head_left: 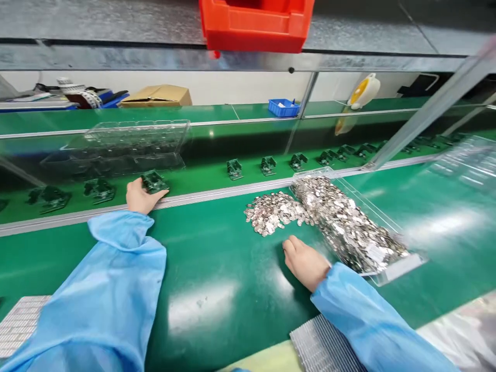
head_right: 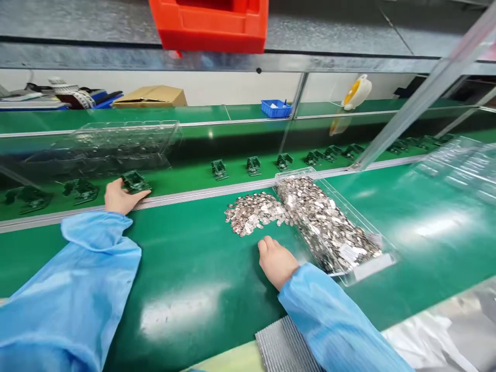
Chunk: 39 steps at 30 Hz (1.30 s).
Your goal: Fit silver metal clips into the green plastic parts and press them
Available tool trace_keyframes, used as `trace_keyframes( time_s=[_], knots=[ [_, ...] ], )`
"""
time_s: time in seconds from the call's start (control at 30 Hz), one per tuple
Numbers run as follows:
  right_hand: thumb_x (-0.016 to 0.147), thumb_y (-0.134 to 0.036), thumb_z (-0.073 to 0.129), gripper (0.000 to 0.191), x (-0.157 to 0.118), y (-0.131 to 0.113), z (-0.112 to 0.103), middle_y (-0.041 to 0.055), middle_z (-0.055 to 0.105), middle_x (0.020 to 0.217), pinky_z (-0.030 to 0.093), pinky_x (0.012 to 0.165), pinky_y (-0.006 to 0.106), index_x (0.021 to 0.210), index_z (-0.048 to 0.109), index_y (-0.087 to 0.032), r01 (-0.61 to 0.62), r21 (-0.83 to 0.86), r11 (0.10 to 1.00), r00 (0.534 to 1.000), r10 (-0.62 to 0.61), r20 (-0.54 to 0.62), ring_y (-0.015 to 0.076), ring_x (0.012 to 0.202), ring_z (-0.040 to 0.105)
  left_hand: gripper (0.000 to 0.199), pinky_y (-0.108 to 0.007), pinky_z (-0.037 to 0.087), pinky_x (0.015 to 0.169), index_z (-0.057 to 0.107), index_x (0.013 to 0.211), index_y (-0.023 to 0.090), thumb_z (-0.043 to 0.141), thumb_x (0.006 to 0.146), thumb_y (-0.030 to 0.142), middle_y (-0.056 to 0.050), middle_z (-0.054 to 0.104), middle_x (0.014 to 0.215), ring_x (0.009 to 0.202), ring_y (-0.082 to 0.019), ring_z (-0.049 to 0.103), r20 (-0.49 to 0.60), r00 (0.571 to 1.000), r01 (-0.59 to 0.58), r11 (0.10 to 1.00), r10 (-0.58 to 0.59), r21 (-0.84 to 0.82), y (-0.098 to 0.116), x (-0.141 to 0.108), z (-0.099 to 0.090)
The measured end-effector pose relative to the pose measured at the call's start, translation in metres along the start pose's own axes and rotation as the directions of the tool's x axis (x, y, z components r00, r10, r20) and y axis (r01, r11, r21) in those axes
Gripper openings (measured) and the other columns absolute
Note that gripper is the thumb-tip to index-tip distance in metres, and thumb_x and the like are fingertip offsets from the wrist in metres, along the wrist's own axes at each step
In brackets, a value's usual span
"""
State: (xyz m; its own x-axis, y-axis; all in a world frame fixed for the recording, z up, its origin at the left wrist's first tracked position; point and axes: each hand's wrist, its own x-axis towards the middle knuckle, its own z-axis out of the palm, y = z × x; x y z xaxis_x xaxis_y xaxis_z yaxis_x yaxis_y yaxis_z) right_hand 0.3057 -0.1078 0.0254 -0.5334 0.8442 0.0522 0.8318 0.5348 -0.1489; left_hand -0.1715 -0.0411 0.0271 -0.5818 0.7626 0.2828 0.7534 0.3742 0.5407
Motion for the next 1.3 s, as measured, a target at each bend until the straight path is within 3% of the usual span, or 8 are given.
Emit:
trace_keyframes(
  time_s=[0.1,0.23,0.3,0.4,0.53,0.63,0.73,1.3],
  knots=[
    [0.085,-0.004,0.048,0.015,-0.003,0.003,-0.012,0.0077,0.065,0.084,0.045,0.064,0.027,0.084,0.055,-0.017,-0.061,0.090,0.994,0.998,0.062,-0.010,0.0185,0.071,0.063,0.077,-0.042,0.054,0.091,0.042,0.121,0.014,0.081,0.063,0.046,-0.010,0.051,0.122,0.095,-0.024,0.064,-0.021,1.000,0.014,0.936,-0.023,-0.352,0.038,-0.054,0.008],
    [0.092,-0.011,0.045,0.013,-0.036,0.003,-0.039,0.0002,0.065,0.073,0.045,0.060,0.023,0.088,0.055,-0.019,-0.110,0.248,0.962,0.991,0.125,-0.044,0.0137,0.064,0.062,0.066,-0.032,0.058,0.085,0.044,0.095,0.019,0.090,0.048,0.027,-0.001,0.061,0.100,0.091,-0.018,0.067,0.245,0.957,0.121,0.552,0.158,-0.825,0.110,-0.163,0.018],
    [0.095,-0.018,0.045,0.015,-0.068,-0.002,-0.051,0.0003,0.065,0.071,0.046,0.059,0.023,0.089,0.059,-0.019,-0.114,0.412,0.904,0.978,0.175,-0.114,0.0135,0.062,0.062,0.063,-0.030,0.058,0.084,0.045,0.097,0.020,0.088,0.052,0.022,-0.001,0.064,0.100,0.092,-0.017,0.068,0.405,0.864,0.255,0.432,0.299,-0.865,0.143,-0.219,0.019],
    [0.094,-0.025,0.051,0.016,-0.121,-0.015,-0.059,0.0012,0.065,0.072,0.047,0.058,0.024,0.090,0.065,-0.019,-0.096,0.678,0.729,0.921,0.323,-0.217,0.0140,0.062,0.061,0.060,-0.027,0.058,0.083,0.045,0.107,0.022,0.084,0.062,0.018,0.000,0.067,0.100,0.089,-0.014,0.070,0.598,0.652,0.474,0.365,0.465,-0.801,0.181,-0.288,0.015],
    [0.087,-0.027,0.064,0.007,-0.176,-0.035,-0.050,0.0016,0.066,0.076,0.049,0.058,0.022,0.090,0.067,-0.021,-0.113,0.888,0.445,0.763,0.612,-0.209,0.0135,0.065,0.062,0.057,-0.020,0.056,0.079,0.047,0.116,0.025,0.078,0.071,0.014,0.000,0.067,0.100,0.087,-0.011,0.068,0.618,0.464,0.603,0.285,0.634,-0.745,0.210,-0.343,0.008],
    [0.082,-0.027,0.072,0.010,-0.193,-0.050,-0.040,0.0013,0.067,0.075,0.050,0.060,0.021,0.086,0.065,-0.021,-0.099,0.951,0.293,0.609,0.774,-0.175,0.0131,0.067,0.062,0.050,-0.019,0.055,0.082,0.050,0.120,0.026,0.072,0.078,0.010,-0.001,0.065,0.106,0.092,-0.010,0.066,0.574,0.414,0.574,0.287,0.707,-0.767,0.215,-0.361,0.007],
    [0.080,-0.027,0.073,0.014,-0.192,-0.062,-0.033,0.0002,0.066,0.074,0.049,0.060,0.022,0.084,0.061,-0.021,-0.058,0.971,0.233,0.537,0.827,-0.167,0.0123,0.065,0.060,0.046,-0.019,0.054,0.085,0.050,0.121,0.027,0.067,0.083,0.010,-0.001,0.065,0.106,0.093,-0.009,0.065,0.559,0.379,0.543,0.312,0.737,-0.780,0.212,-0.367,0.008],
    [0.081,-0.021,0.067,0.017,-0.173,-0.077,-0.014,-0.0016,0.064,0.073,0.046,0.058,0.023,0.085,0.050,-0.022,-0.115,0.949,0.293,0.519,0.832,-0.194,0.0119,0.062,0.057,0.040,-0.023,0.055,0.087,0.048,0.124,0.026,0.063,0.088,0.019,-0.005,0.064,0.109,0.098,-0.015,0.066,0.551,0.327,0.473,0.371,0.768,-0.799,0.201,-0.367,0.008]
  ],
)
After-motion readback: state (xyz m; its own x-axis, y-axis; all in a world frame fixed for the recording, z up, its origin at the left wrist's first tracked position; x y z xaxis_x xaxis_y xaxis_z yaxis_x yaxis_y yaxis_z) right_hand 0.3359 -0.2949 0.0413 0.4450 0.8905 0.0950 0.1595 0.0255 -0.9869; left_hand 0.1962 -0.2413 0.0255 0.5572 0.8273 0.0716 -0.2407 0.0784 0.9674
